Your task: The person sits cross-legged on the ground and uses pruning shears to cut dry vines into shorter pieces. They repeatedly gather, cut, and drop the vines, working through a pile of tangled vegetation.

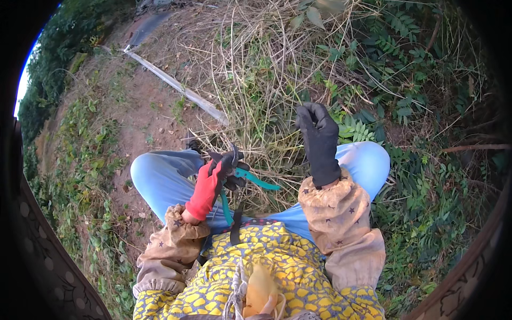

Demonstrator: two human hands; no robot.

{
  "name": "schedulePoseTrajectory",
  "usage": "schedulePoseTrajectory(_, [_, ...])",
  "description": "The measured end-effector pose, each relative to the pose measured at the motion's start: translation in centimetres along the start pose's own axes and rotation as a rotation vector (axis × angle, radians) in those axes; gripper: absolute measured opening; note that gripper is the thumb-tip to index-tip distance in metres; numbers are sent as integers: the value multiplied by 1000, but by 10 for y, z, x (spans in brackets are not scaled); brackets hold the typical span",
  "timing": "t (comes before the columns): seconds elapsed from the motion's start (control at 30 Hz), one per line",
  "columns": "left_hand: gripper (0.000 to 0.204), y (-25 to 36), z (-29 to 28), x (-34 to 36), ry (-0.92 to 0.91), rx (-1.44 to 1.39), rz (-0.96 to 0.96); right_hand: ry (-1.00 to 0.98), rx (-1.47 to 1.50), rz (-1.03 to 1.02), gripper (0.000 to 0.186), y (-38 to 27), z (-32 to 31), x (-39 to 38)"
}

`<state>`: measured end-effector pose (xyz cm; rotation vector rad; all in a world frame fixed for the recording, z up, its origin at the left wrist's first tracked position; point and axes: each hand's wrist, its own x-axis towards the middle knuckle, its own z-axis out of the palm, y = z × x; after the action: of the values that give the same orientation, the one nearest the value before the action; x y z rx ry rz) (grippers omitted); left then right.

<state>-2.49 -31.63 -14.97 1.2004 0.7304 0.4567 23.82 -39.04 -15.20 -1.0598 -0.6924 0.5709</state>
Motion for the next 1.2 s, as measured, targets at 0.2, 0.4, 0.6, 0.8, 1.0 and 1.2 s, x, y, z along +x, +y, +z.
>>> schedulePoseTrajectory(0.2, [54,35,-29,-11,373,5,253,-778,-1183,165,42,15,-11,-32])
schedulePoseTrajectory(0.4, [48,75,-35,-28,534,5,332,-1072,-1147,126,62,-25,9,-96])
schedulePoseTrajectory(0.6, [48,69,-19,-28,450,112,378,-353,-982,-548,68,-125,38,-70])
schedulePoseTrajectory(0.8, [48,66,32,-21,189,-55,377,-481,-1096,-636,101,-66,70,-78])
schedulePoseTrajectory(1.0, [49,25,33,-3,137,-72,314,-471,-1237,-467,112,-21,72,-87])
schedulePoseTrajectory(1.2, [46,-9,23,1,152,-190,195,-435,-1307,-436,106,23,61,-97])
